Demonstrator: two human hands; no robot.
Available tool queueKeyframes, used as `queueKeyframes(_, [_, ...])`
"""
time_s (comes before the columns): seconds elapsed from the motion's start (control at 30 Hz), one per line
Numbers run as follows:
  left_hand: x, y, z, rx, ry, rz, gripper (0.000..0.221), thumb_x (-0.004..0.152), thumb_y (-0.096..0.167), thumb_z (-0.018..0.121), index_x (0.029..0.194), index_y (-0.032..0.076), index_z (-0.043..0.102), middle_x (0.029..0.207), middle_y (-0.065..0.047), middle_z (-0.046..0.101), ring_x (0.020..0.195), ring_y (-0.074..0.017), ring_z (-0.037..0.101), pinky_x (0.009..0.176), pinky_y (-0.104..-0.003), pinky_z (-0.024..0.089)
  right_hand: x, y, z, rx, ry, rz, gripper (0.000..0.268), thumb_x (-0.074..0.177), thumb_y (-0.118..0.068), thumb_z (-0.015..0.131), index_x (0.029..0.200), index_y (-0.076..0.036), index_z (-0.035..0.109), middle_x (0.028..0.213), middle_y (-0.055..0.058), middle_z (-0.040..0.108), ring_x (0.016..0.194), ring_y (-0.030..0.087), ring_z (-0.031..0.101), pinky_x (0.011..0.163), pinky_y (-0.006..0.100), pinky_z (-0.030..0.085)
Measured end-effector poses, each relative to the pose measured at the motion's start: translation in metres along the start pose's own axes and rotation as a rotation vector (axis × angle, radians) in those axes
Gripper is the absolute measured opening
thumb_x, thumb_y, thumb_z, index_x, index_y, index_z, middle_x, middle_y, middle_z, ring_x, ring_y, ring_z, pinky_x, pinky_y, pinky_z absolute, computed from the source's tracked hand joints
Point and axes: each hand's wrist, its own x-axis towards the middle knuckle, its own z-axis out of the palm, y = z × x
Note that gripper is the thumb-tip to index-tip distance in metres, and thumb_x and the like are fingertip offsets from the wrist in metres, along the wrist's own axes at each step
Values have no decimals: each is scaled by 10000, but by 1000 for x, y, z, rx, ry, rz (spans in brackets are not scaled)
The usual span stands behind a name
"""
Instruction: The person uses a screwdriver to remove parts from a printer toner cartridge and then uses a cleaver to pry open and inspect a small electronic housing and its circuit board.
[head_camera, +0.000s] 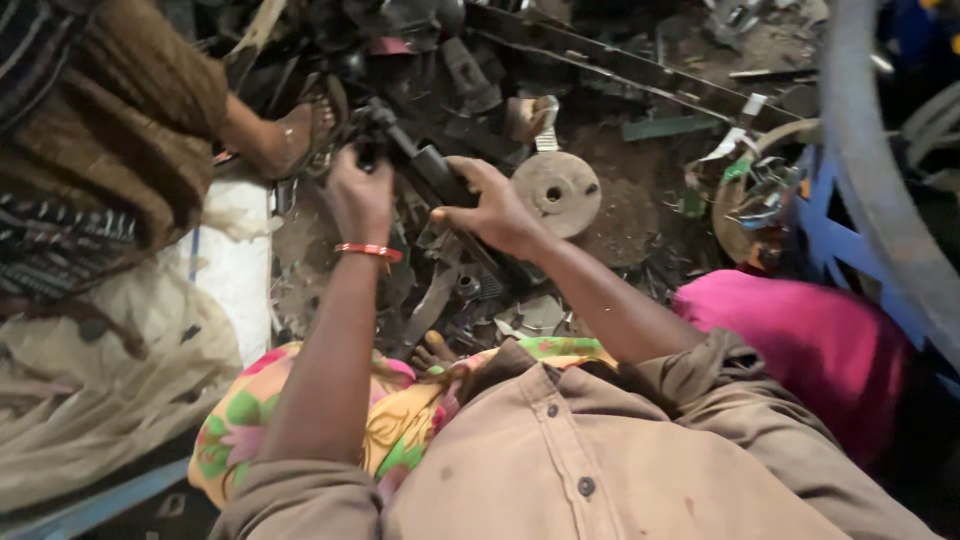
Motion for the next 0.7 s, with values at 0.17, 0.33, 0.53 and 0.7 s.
queueKeyframes(0.17, [1, 36, -14, 236, -76, -20, 238, 855, 120, 761, 1052, 10, 685, 1040, -179, 707, 962, -397, 684, 823, -458, 533, -2, -7, 4, 287, -65, 346, 733, 796, -204, 872, 1429, -40, 541, 1266, 68, 685, 1027, 144, 679, 840, 315, 603])
queueKeyframes(0.33, [-4, 48, -19, 277, -138, 151, 206, 900, 92, 729, 1086, 35, 662, 1094, -145, 664, 990, -366, 683, 848, -434, 555, 1, -10, 6, 577, -19, 523, 722, 803, -205, 887, 1425, -28, 564, 1197, 90, 701, 988, 143, 690, 810, 312, 604])
queueKeyframes(0.53, [-4, 47, -14, 323, -200, 87, 178, 944, 98, 731, 1083, 47, 632, 1103, -132, 644, 955, -365, 677, 791, -449, 546, 2, -12, 0, 556, -10, 603, 811, 738, -289, 891, 1438, -58, 552, 1180, 92, 726, 977, 162, 728, 811, 336, 627])
queueKeyframes(0.7, [-9, 28, -5, 312, -216, 69, 212, 932, 84, 685, 1127, 26, 624, 1129, -174, 636, 992, -379, 667, 815, -460, 546, 1, -9, -2, 567, -23, 606, 829, 733, -299, 895, 1445, -56, 549, 1173, 100, 723, 965, 160, 721, 808, 338, 622])
